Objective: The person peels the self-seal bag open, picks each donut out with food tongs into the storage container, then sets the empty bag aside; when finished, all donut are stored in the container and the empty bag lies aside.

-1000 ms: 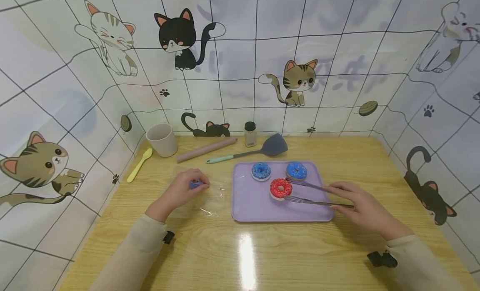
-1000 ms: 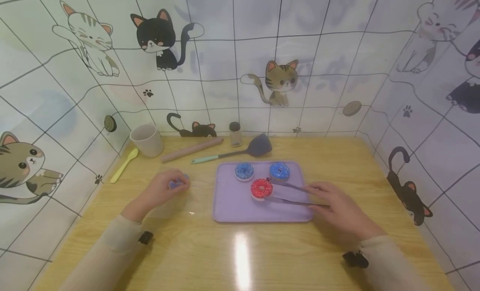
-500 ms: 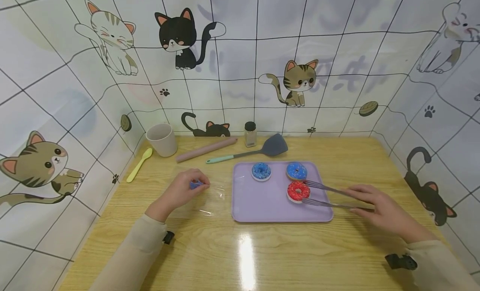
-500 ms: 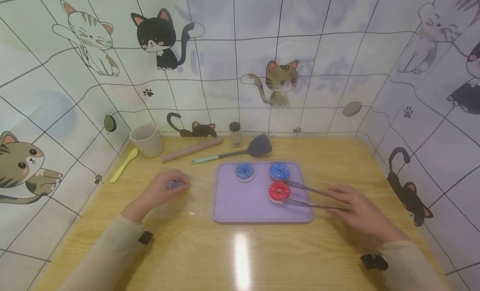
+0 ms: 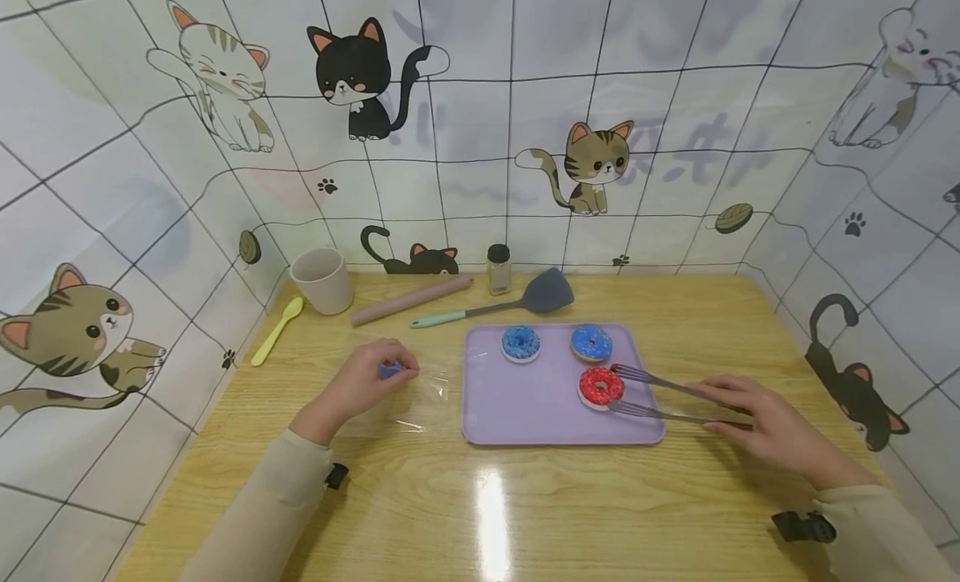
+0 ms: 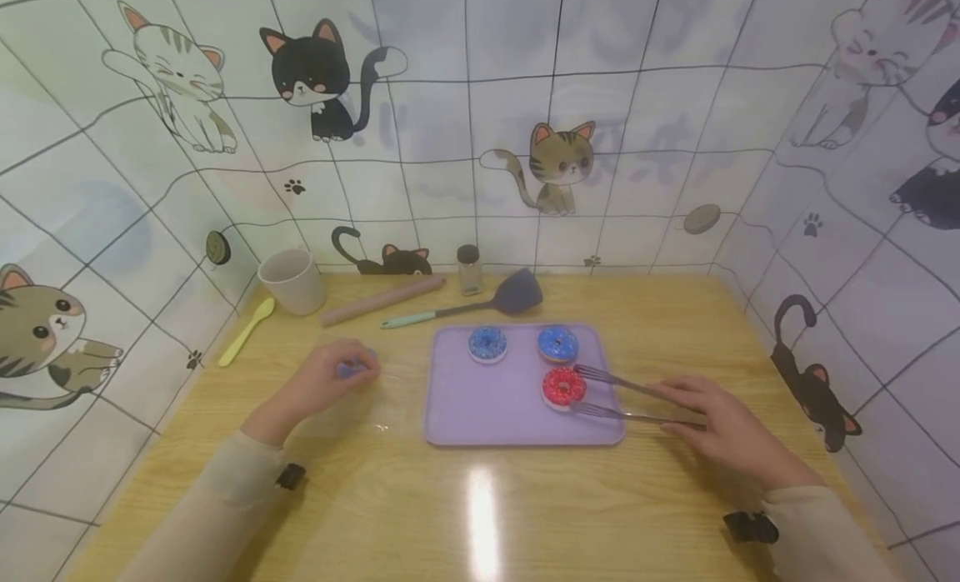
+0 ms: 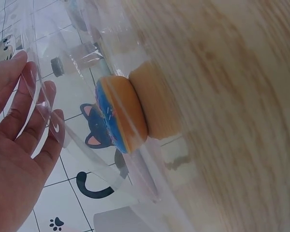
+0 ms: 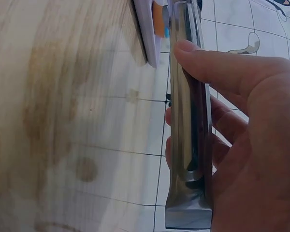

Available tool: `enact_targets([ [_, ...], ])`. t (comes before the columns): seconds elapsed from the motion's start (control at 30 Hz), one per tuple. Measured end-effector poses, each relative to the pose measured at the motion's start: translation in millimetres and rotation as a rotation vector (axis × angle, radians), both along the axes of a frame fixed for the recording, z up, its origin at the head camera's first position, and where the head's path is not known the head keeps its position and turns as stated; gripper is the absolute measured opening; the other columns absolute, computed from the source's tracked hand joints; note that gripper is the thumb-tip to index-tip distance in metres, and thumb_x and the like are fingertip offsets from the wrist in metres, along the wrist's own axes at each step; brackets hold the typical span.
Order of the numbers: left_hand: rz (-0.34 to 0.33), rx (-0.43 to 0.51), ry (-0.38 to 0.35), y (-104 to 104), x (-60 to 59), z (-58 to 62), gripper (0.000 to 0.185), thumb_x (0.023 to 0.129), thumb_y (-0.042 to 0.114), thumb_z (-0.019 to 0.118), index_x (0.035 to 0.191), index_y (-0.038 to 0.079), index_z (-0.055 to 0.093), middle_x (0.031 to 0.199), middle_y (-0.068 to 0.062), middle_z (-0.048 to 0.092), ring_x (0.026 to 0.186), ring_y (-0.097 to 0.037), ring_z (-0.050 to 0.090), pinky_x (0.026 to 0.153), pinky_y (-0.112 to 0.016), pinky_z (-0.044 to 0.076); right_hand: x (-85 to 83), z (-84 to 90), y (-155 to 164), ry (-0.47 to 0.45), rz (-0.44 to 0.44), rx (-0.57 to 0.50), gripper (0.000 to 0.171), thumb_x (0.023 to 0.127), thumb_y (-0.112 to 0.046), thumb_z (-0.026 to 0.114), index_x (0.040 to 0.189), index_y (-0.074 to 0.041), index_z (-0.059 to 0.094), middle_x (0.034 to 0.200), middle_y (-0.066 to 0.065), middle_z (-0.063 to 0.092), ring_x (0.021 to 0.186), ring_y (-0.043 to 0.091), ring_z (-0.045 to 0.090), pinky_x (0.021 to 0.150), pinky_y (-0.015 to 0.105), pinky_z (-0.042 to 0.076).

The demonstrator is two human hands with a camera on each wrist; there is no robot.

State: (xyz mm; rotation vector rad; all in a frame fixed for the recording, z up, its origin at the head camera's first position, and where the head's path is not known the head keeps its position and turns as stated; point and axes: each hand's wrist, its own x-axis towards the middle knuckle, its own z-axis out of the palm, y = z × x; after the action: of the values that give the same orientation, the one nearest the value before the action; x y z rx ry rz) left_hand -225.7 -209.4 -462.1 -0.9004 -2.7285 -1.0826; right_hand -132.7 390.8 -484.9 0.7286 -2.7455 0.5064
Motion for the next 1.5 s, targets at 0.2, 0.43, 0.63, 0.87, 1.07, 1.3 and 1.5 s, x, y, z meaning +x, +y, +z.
enact_targets([
  [0.2, 0.002, -0.007, 0.011, -0.7, 1.0, 2.6, 0.006, 0.093, 0.015, 0.078, 0.094, 0.02, 0.075, 0.096, 0.008, 0.072, 0.092, -0.011, 0.067, 0.082, -0.034, 0.058, -0.4, -1.6, -1.0, -0.042, 0.006, -0.012, 0.064, 0.08, -0.015, 0.089, 0.139, -0.024, 0.066, 0.13, 0.002, 0.067, 0.118, -0.001, 0.053, 0.088, 0.019, 0.049],
  [0.43, 0.002, -0.008, 0.005, -0.3, 3.6, 7.9, 0.005, 0.093, 0.013, 0.078, 0.093, 0.018, 0.075, 0.096, 0.006, 0.072, 0.092, -0.014, 0.067, 0.083, -0.039, 0.058, -0.8, -2.3, -2.3, -0.048, 0.002, 0.0, 0.065, 0.08, -0.015, 0.09, 0.14, -0.022, 0.066, 0.13, 0.001, 0.067, 0.115, 0.007, 0.058, 0.085, 0.028, 0.055],
  [0.63, -0.002, -0.013, 0.007, -0.1, 2.8, 6.7, 0.004, 0.094, 0.014, 0.078, 0.093, 0.017, 0.075, 0.095, 0.007, 0.072, 0.092, -0.013, 0.067, 0.084, -0.037, 0.058, 0.1, -0.8, -7.4, -0.065, -0.012, -0.005, 0.067, 0.08, -0.019, 0.091, 0.141, -0.027, 0.064, 0.131, 0.001, 0.066, 0.114, 0.018, 0.061, 0.084, 0.044, 0.057],
  [0.87, 0.002, -0.002, -0.006, 1.2, 2.7, 4.5, 0.006, 0.094, 0.014, 0.077, 0.093, 0.02, 0.075, 0.096, 0.008, 0.072, 0.093, -0.012, 0.067, 0.085, -0.04, 0.059, 1.9, 6.6, -22.8, -0.029, -0.034, -0.018, 0.072, 0.076, -0.015, 0.092, 0.142, -0.028, 0.064, 0.132, 0.002, 0.065, 0.117, 0.022, 0.057, 0.088, 0.038, 0.052],
  [1.07, 0.005, -0.001, -0.015, 1.5, 4.0, 3.9, 0.007, 0.094, 0.013, 0.077, 0.093, 0.019, 0.075, 0.096, 0.006, 0.072, 0.093, -0.014, 0.068, 0.085, -0.044, 0.059, 1.4, 18.8, -54.0, 0.012, -0.003, -0.038, 0.068, 0.076, -0.012, 0.092, 0.138, -0.025, 0.067, 0.128, 0.0, 0.066, 0.116, 0.021, 0.058, 0.089, 0.035, 0.051],
  [1.3, 0.01, -0.011, -0.002, 0.7, 4.4, 3.4, 0.005, 0.095, 0.014, 0.076, 0.094, 0.018, 0.075, 0.096, 0.008, 0.072, 0.092, -0.012, 0.068, 0.084, -0.041, 0.059, -6.3, 29.5, -91.1, 0.036, 0.061, -0.03, 0.061, 0.077, -0.014, 0.091, 0.134, -0.02, 0.07, 0.123, 0.003, 0.068, 0.111, 0.024, 0.064, 0.084, 0.049, 0.058],
  [1.5, -0.01, 0.009, 0.009, 3.2, 3.8, 6.5, 0.005, 0.094, 0.014, 0.077, 0.095, 0.018, 0.075, 0.097, 0.007, 0.071, 0.09, -0.011, 0.066, 0.083, -0.039, 0.058, -17.3, 28.6, -115.9, 0.015, 0.132, -0.018, 0.059, 0.081, -0.018, 0.089, 0.137, -0.024, 0.069, 0.122, -0.005, 0.066, 0.11, 0.015, 0.063, 0.084, 0.04, 0.057],
])
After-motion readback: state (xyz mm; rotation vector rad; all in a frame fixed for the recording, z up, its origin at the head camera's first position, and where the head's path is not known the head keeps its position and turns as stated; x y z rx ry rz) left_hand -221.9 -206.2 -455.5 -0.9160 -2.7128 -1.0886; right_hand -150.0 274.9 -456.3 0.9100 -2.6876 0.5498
